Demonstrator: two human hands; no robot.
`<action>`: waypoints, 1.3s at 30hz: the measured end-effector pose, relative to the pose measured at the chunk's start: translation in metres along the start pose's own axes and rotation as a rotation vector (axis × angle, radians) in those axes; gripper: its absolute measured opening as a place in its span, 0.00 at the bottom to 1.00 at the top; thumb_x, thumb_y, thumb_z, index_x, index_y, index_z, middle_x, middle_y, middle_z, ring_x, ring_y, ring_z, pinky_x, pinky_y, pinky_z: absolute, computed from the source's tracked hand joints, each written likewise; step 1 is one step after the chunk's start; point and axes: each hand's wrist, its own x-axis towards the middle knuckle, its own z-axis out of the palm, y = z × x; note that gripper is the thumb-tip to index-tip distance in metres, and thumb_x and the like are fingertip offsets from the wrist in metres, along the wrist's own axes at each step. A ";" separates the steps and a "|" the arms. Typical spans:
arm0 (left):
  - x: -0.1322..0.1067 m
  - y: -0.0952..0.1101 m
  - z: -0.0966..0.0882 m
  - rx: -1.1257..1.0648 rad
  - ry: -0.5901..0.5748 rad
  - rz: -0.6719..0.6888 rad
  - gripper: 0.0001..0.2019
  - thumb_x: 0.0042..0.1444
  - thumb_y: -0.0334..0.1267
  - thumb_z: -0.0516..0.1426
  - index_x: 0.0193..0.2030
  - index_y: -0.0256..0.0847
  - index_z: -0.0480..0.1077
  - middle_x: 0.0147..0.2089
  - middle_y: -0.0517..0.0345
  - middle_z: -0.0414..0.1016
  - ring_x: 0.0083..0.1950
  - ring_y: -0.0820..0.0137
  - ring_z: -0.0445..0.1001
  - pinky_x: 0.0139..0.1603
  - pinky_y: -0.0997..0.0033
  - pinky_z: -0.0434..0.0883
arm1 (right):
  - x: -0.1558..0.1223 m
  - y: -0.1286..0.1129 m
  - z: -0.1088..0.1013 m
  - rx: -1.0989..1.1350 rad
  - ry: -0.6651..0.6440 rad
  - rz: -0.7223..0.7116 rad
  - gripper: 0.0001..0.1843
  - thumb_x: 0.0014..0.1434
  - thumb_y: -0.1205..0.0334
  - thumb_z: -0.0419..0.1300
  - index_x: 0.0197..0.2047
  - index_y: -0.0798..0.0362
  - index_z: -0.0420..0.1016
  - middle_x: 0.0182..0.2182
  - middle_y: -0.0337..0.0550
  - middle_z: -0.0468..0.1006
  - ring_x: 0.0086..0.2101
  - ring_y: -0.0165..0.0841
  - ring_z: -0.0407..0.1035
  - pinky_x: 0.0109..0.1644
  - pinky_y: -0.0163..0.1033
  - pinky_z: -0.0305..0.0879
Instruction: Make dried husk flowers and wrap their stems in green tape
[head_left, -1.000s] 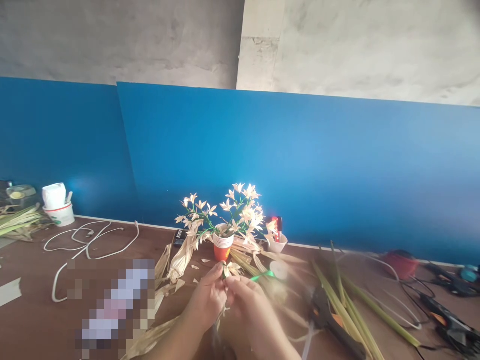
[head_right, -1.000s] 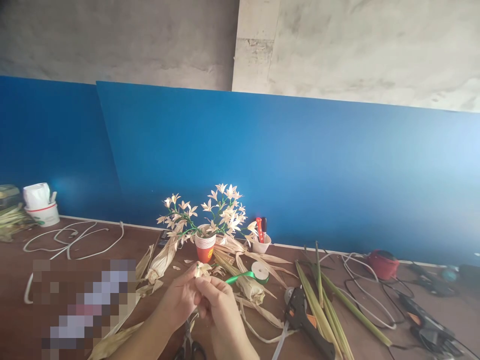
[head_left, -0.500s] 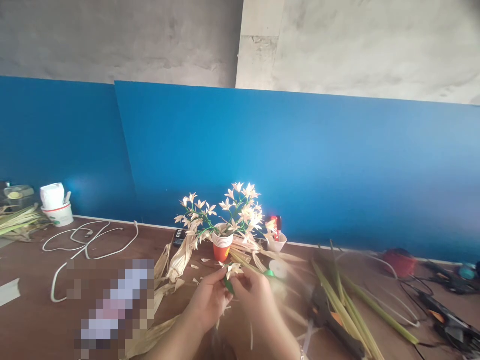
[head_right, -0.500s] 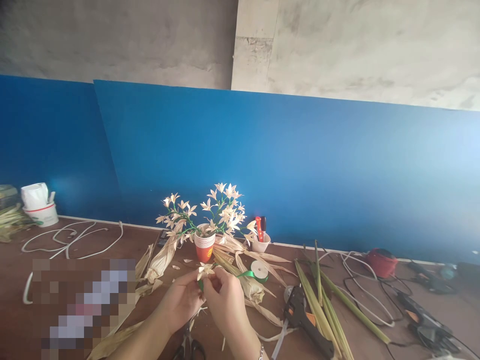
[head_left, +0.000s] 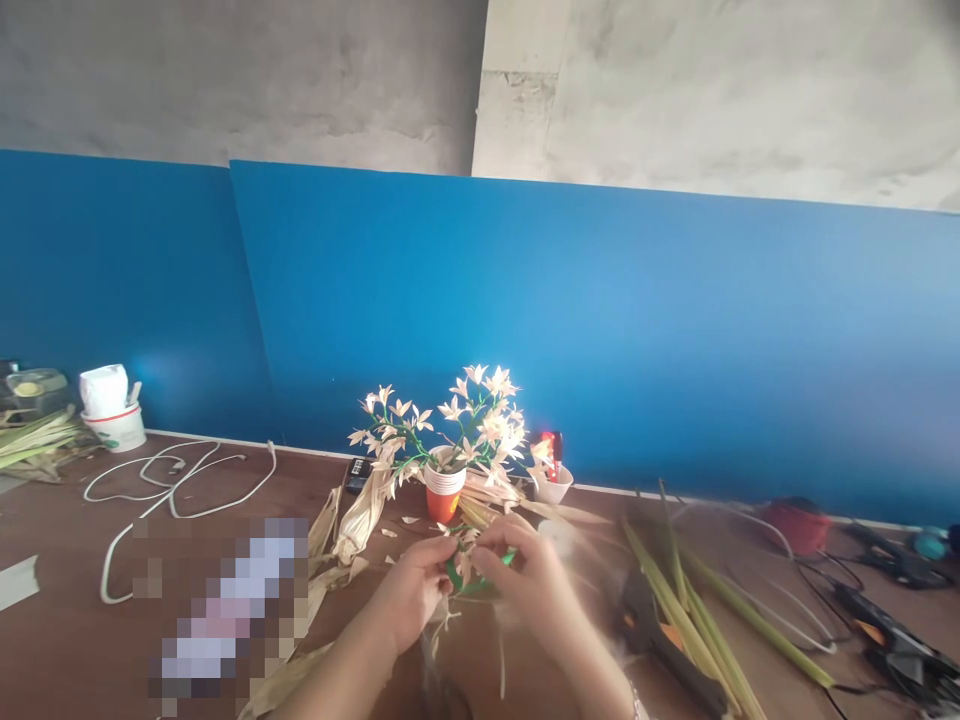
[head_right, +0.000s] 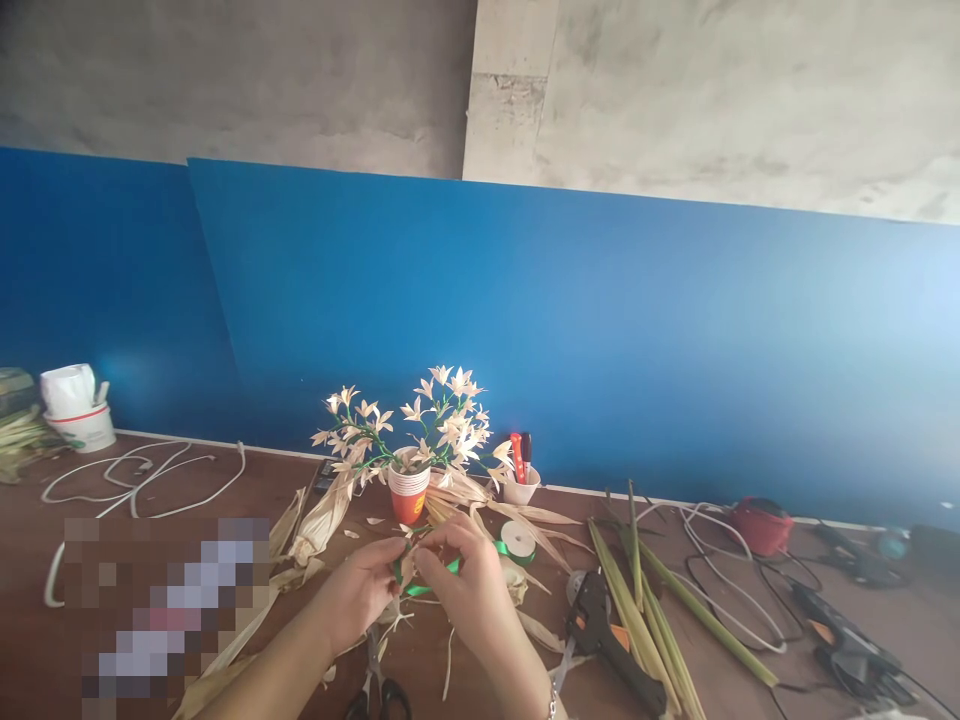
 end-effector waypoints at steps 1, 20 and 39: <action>-0.001 0.000 0.001 0.019 -0.021 0.007 0.06 0.42 0.32 0.65 0.22 0.34 0.72 0.23 0.59 0.71 0.25 0.75 0.65 0.28 0.74 0.57 | 0.000 0.001 0.001 0.009 -0.004 0.004 0.09 0.54 0.59 0.59 0.26 0.54 0.74 0.27 0.40 0.72 0.30 0.32 0.64 0.35 0.37 0.60; -0.009 0.004 0.014 0.674 0.107 0.397 0.08 0.43 0.36 0.64 0.18 0.37 0.74 0.19 0.59 0.69 0.25 0.70 0.64 0.28 0.75 0.59 | -0.007 0.007 0.022 -0.743 0.244 -0.260 0.09 0.48 0.73 0.58 0.30 0.49 0.73 0.43 0.45 0.74 0.44 0.45 0.64 0.43 0.47 0.56; -0.012 0.023 0.012 0.671 -0.038 0.452 0.05 0.46 0.37 0.64 0.25 0.38 0.76 0.23 0.58 0.74 0.25 0.71 0.70 0.28 0.75 0.66 | -0.006 0.007 0.024 -0.414 0.272 -0.284 0.10 0.55 0.71 0.54 0.30 0.51 0.74 0.37 0.44 0.74 0.41 0.38 0.65 0.46 0.44 0.56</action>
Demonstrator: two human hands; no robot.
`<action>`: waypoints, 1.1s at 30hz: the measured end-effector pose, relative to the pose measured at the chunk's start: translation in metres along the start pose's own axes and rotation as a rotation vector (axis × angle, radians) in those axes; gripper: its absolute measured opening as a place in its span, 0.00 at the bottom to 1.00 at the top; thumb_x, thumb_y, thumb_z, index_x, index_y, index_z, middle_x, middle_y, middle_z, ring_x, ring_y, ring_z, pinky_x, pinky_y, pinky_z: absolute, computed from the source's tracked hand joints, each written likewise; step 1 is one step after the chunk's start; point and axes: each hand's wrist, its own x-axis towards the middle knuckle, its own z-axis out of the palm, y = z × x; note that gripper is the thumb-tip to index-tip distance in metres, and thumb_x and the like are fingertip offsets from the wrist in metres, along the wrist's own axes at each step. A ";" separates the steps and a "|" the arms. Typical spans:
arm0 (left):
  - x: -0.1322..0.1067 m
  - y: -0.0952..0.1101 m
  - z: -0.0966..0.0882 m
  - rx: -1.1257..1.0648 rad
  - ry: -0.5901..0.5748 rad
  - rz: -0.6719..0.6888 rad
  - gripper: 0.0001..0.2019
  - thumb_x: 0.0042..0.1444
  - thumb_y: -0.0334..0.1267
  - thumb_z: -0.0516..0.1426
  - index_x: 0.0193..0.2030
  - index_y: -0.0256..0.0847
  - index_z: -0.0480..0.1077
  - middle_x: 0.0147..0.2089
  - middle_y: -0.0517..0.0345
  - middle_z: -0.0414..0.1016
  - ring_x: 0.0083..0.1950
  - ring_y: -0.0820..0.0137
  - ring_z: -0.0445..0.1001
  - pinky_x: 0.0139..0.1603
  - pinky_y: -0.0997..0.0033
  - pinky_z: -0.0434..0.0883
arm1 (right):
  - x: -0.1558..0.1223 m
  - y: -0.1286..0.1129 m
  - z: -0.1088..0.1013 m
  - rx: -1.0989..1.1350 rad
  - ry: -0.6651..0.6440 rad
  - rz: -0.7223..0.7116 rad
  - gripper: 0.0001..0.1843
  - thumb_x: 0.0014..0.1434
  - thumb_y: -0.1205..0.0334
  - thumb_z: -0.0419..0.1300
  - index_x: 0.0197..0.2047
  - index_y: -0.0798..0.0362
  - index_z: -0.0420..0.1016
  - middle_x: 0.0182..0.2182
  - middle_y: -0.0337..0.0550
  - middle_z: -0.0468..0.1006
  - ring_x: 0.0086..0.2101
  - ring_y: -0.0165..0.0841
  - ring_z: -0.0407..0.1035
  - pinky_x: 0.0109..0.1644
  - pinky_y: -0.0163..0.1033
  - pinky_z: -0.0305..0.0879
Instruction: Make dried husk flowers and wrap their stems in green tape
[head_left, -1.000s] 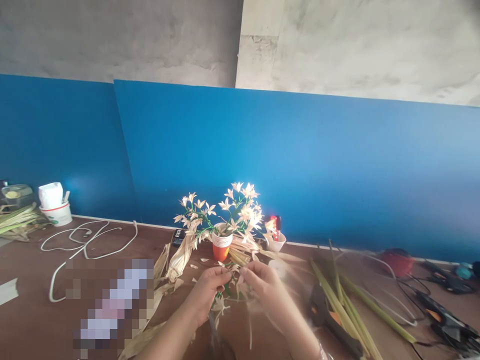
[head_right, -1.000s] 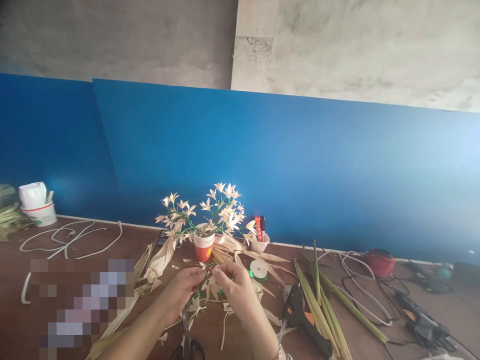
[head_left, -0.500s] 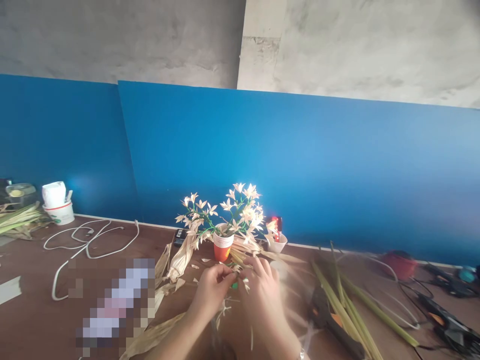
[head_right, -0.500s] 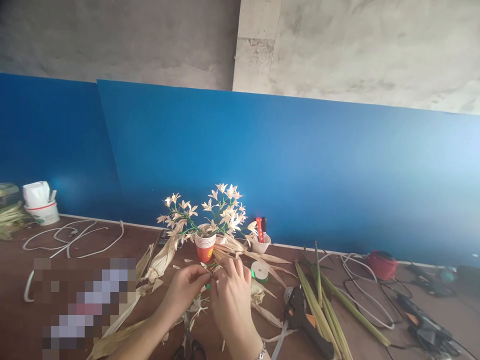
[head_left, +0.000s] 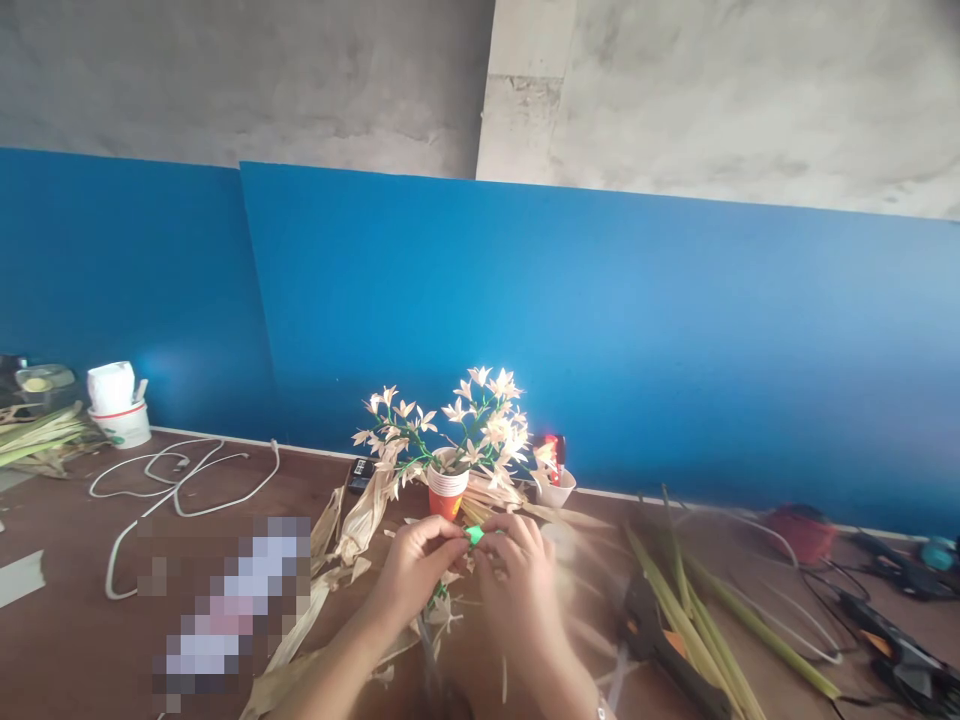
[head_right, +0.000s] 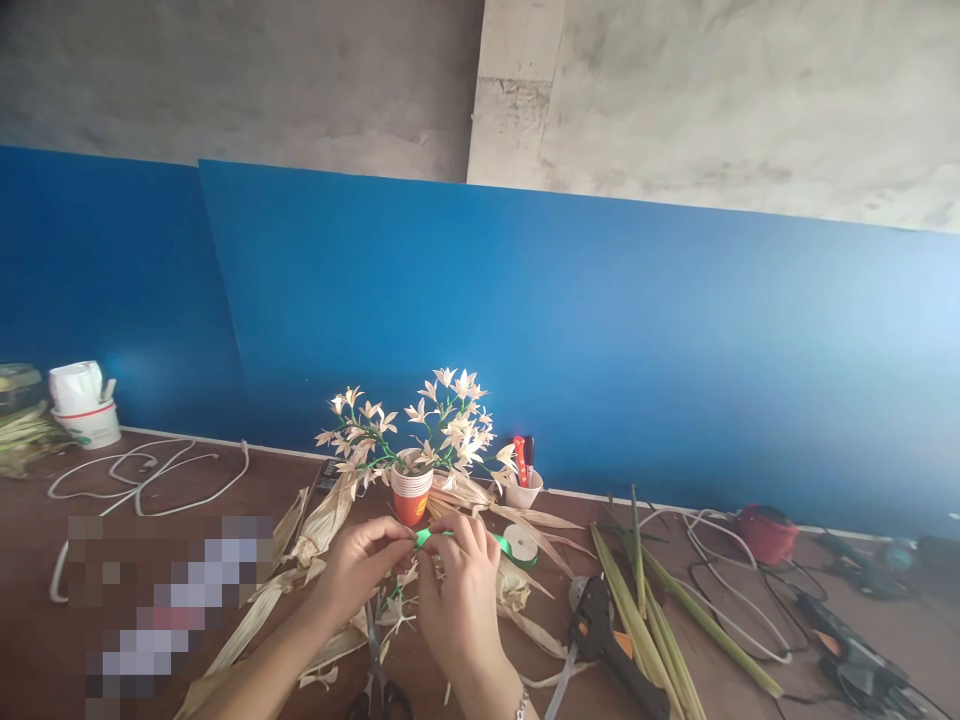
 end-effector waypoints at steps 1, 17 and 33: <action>0.000 0.000 -0.002 0.011 -0.024 0.032 0.05 0.46 0.37 0.64 0.25 0.37 0.77 0.24 0.58 0.74 0.26 0.71 0.69 0.29 0.75 0.66 | 0.001 0.001 -0.001 0.108 -0.049 0.050 0.09 0.54 0.71 0.54 0.29 0.52 0.74 0.36 0.44 0.74 0.41 0.37 0.65 0.45 0.43 0.57; -0.006 0.004 -0.008 0.098 -0.230 -0.042 0.11 0.51 0.44 0.60 0.29 0.36 0.69 0.27 0.62 0.69 0.23 0.76 0.64 0.24 0.76 0.61 | 0.008 0.015 -0.012 0.746 -0.578 0.690 0.13 0.48 0.54 0.62 0.23 0.55 0.70 0.16 0.34 0.65 0.17 0.23 0.52 0.22 0.32 0.45; 0.001 -0.007 0.004 0.058 -0.067 -0.128 0.12 0.45 0.41 0.61 0.34 0.35 0.74 0.23 0.63 0.69 0.19 0.76 0.63 0.21 0.75 0.60 | -0.003 -0.001 0.002 -0.163 0.087 -0.077 0.09 0.54 0.73 0.56 0.28 0.51 0.74 0.31 0.40 0.75 0.36 0.36 0.65 0.44 0.43 0.51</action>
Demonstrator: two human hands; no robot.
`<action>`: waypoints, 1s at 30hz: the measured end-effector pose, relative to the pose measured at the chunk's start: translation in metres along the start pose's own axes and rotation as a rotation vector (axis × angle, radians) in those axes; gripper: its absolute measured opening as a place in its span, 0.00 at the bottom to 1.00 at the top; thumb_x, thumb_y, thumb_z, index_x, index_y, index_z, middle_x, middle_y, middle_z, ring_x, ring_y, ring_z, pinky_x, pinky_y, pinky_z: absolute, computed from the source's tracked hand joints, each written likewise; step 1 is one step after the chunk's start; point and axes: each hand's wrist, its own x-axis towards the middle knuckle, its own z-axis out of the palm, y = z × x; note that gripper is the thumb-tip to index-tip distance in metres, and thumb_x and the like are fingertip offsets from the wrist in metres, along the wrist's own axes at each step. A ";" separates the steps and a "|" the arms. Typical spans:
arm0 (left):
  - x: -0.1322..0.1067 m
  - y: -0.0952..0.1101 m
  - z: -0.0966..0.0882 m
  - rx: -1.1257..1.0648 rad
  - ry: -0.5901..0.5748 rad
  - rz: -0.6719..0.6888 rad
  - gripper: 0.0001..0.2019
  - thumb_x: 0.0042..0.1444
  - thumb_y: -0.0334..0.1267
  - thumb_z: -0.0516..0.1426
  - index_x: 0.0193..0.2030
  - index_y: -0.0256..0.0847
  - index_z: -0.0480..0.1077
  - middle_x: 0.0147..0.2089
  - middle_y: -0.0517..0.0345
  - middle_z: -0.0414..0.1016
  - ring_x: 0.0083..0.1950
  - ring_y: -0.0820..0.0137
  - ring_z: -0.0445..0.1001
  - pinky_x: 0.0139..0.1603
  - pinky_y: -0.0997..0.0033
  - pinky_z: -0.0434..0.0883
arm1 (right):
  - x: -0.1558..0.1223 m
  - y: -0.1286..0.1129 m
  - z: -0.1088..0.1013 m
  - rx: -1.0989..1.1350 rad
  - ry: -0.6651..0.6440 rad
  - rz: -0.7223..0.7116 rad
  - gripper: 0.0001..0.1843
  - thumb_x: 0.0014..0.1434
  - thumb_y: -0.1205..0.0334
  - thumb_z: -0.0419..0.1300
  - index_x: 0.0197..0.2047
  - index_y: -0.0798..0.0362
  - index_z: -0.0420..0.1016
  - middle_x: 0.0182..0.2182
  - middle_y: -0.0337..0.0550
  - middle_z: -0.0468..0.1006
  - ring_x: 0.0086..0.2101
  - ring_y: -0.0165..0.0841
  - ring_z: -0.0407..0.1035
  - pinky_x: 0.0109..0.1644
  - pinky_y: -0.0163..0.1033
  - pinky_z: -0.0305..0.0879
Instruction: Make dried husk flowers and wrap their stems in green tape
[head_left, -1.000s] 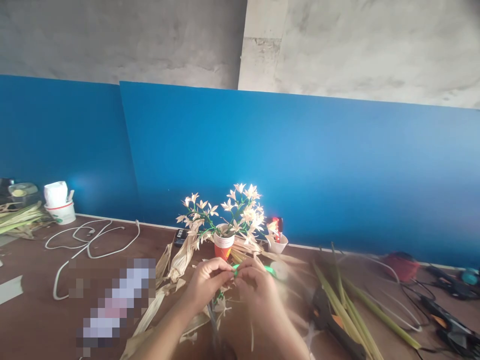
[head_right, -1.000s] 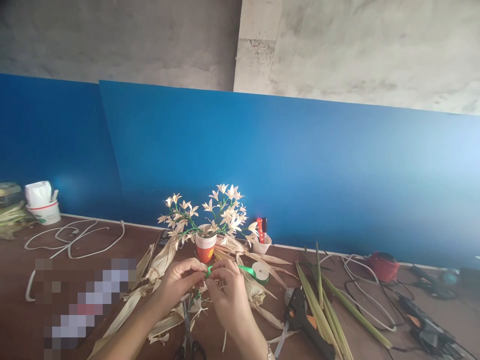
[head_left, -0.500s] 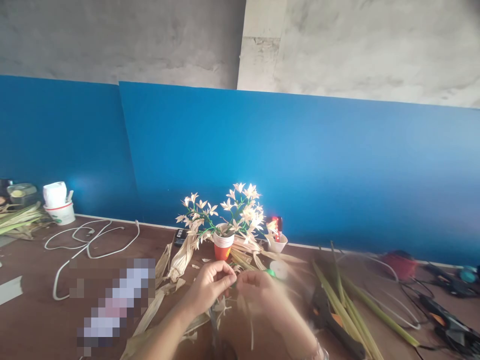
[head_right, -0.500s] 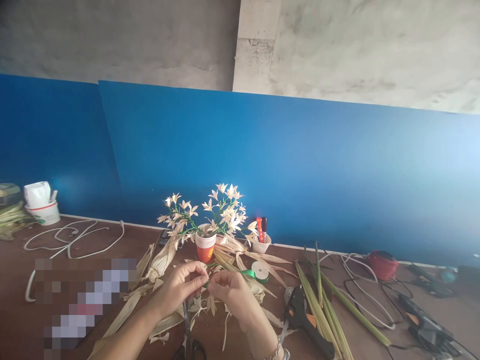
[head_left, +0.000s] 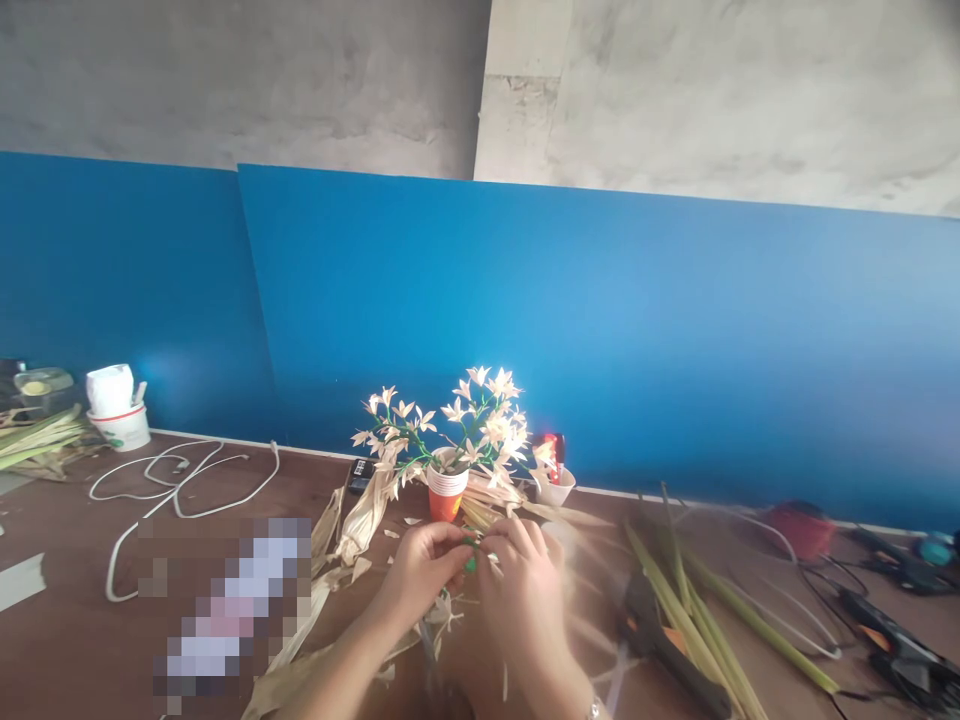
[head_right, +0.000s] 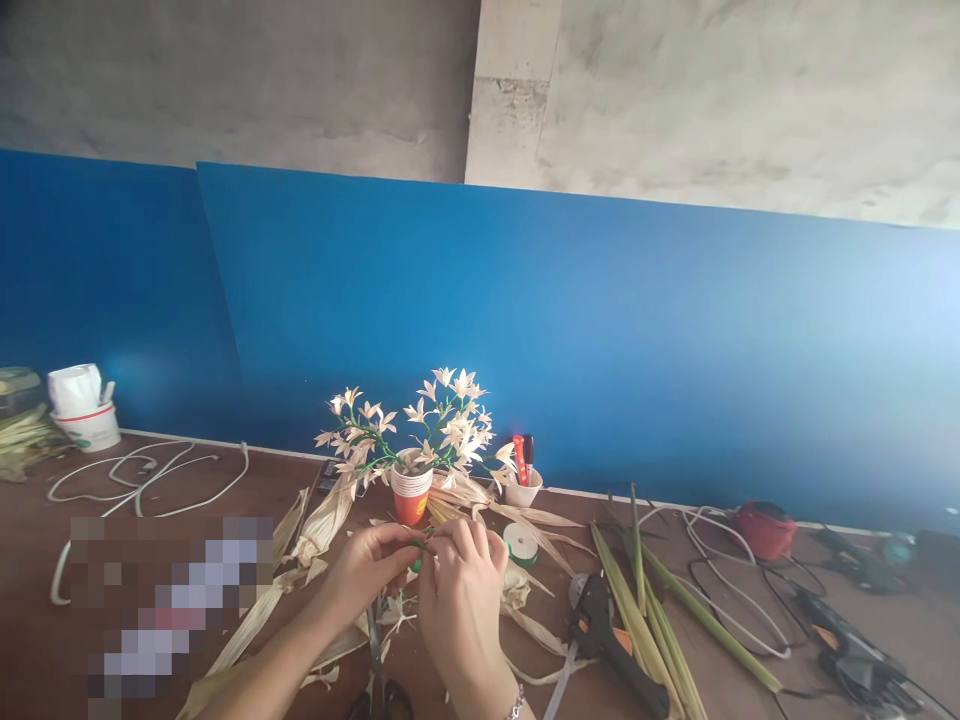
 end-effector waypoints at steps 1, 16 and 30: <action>0.000 0.001 -0.002 0.020 -0.016 0.029 0.11 0.46 0.41 0.60 0.33 0.35 0.75 0.24 0.62 0.70 0.20 0.75 0.64 0.22 0.75 0.61 | 0.000 0.000 0.001 0.010 0.001 0.003 0.09 0.54 0.73 0.55 0.28 0.51 0.74 0.31 0.40 0.75 0.36 0.36 0.65 0.44 0.43 0.51; 0.001 0.001 -0.025 -0.061 -0.186 0.124 0.12 0.47 0.43 0.64 0.33 0.36 0.77 0.29 0.59 0.70 0.25 0.75 0.68 0.27 0.73 0.66 | 0.008 0.007 0.001 0.898 -0.472 0.552 0.10 0.51 0.59 0.61 0.24 0.55 0.78 0.29 0.42 0.72 0.29 0.30 0.65 0.35 0.35 0.58; -0.008 0.012 -0.019 0.098 -0.209 0.070 0.11 0.51 0.44 0.60 0.28 0.37 0.69 0.22 0.65 0.64 0.22 0.75 0.62 0.23 0.76 0.59 | 0.007 0.014 -0.002 0.783 -0.643 0.696 0.11 0.49 0.55 0.62 0.25 0.55 0.73 0.18 0.36 0.70 0.19 0.26 0.59 0.24 0.33 0.50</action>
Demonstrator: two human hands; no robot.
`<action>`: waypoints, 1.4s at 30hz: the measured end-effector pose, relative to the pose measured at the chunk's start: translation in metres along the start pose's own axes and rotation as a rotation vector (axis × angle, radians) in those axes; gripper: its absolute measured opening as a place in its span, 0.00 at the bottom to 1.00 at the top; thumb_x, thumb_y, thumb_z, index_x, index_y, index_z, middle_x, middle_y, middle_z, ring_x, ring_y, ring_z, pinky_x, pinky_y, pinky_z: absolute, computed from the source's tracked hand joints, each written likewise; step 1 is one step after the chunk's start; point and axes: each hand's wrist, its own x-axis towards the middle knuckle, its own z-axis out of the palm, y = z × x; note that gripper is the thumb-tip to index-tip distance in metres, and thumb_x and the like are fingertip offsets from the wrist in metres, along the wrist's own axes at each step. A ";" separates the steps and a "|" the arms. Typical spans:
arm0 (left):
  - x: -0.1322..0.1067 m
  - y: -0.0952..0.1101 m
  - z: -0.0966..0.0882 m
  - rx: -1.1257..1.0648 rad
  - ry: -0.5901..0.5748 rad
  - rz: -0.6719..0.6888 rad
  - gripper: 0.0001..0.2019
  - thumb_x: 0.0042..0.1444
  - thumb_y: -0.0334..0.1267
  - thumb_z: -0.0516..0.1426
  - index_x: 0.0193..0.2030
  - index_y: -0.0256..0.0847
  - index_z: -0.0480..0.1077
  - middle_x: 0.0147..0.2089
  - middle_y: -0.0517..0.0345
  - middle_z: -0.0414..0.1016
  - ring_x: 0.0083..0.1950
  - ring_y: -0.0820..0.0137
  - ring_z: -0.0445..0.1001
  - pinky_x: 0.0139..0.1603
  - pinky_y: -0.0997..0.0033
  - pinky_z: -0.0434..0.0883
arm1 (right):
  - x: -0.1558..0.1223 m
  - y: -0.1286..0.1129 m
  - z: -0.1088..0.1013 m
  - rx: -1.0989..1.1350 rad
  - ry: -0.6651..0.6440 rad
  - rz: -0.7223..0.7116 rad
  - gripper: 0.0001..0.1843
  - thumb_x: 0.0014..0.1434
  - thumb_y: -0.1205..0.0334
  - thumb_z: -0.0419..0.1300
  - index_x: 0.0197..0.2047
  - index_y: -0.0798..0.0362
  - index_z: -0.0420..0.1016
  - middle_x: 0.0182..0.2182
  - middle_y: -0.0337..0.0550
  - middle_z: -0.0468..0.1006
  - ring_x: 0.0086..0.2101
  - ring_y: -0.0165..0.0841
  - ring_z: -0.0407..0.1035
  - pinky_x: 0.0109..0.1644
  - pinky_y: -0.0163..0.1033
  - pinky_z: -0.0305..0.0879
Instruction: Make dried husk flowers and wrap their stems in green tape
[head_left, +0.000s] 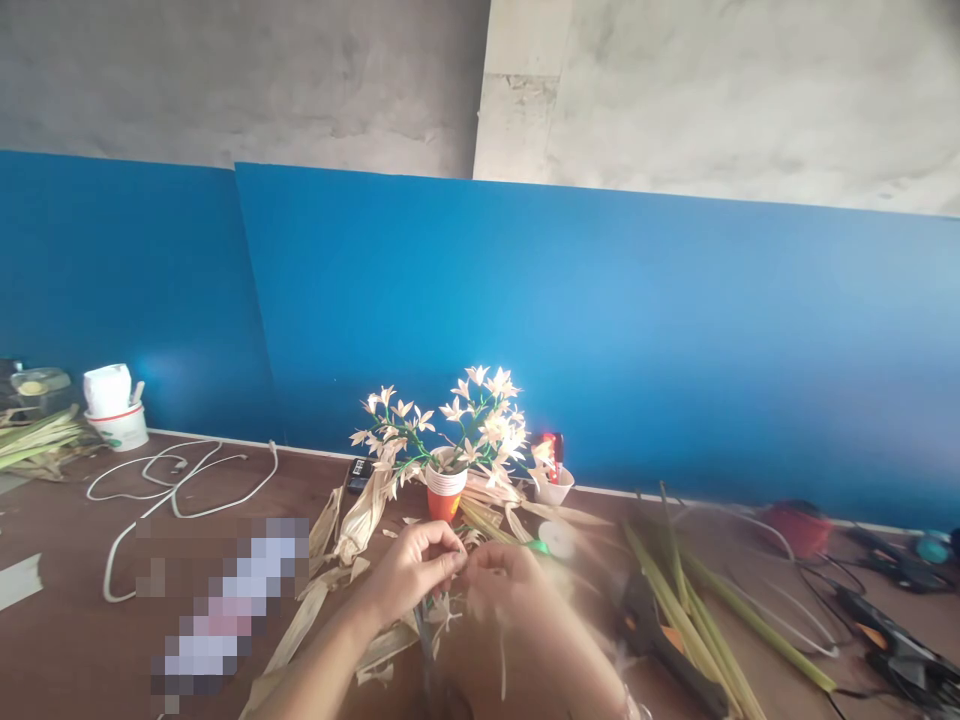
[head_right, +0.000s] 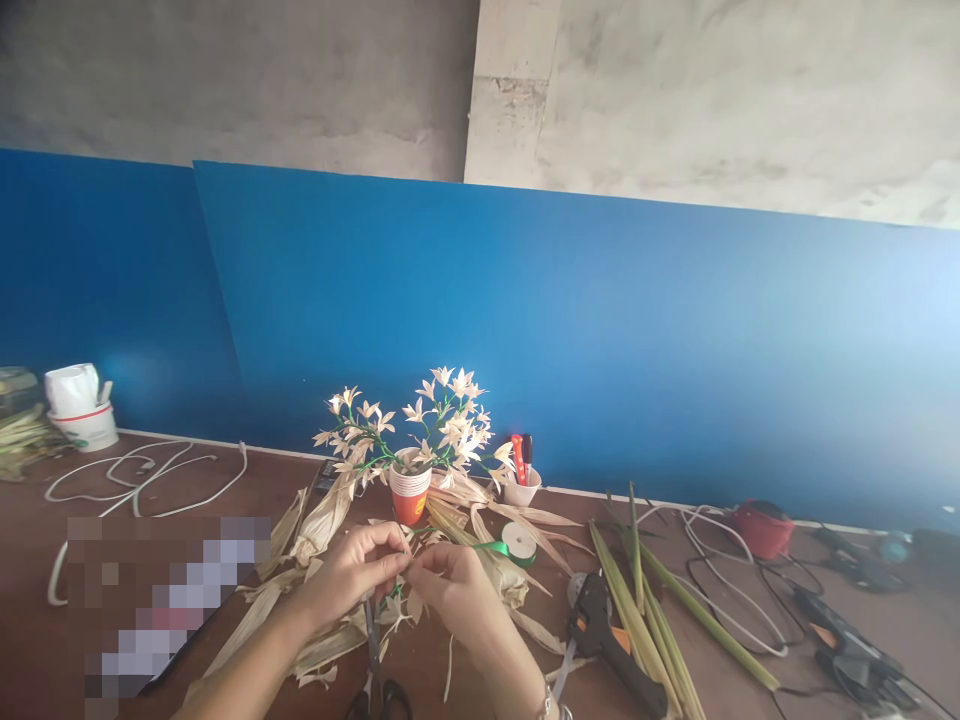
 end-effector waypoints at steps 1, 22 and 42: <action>0.001 -0.001 0.001 0.007 0.021 -0.008 0.11 0.51 0.44 0.60 0.28 0.37 0.69 0.21 0.65 0.63 0.22 0.75 0.62 0.22 0.76 0.58 | 0.000 0.001 0.002 -0.100 0.088 -0.064 0.09 0.48 0.57 0.62 0.26 0.54 0.73 0.20 0.37 0.72 0.22 0.28 0.61 0.26 0.33 0.53; 0.002 -0.005 -0.001 -0.192 0.038 0.055 0.11 0.48 0.43 0.63 0.30 0.36 0.75 0.26 0.60 0.71 0.23 0.75 0.65 0.26 0.75 0.62 | -0.003 -0.004 0.009 0.069 0.063 -0.164 0.12 0.51 0.55 0.62 0.23 0.54 0.78 0.25 0.41 0.72 0.24 0.28 0.62 0.28 0.34 0.56; -0.001 -0.001 -0.002 -0.441 -0.086 -0.050 0.12 0.43 0.43 0.66 0.26 0.37 0.72 0.30 0.58 0.67 0.31 0.72 0.67 0.34 0.73 0.63 | -0.005 -0.010 -0.004 -0.089 0.224 -0.347 0.11 0.55 0.60 0.57 0.41 0.51 0.75 0.39 0.44 0.77 0.36 0.36 0.69 0.40 0.38 0.64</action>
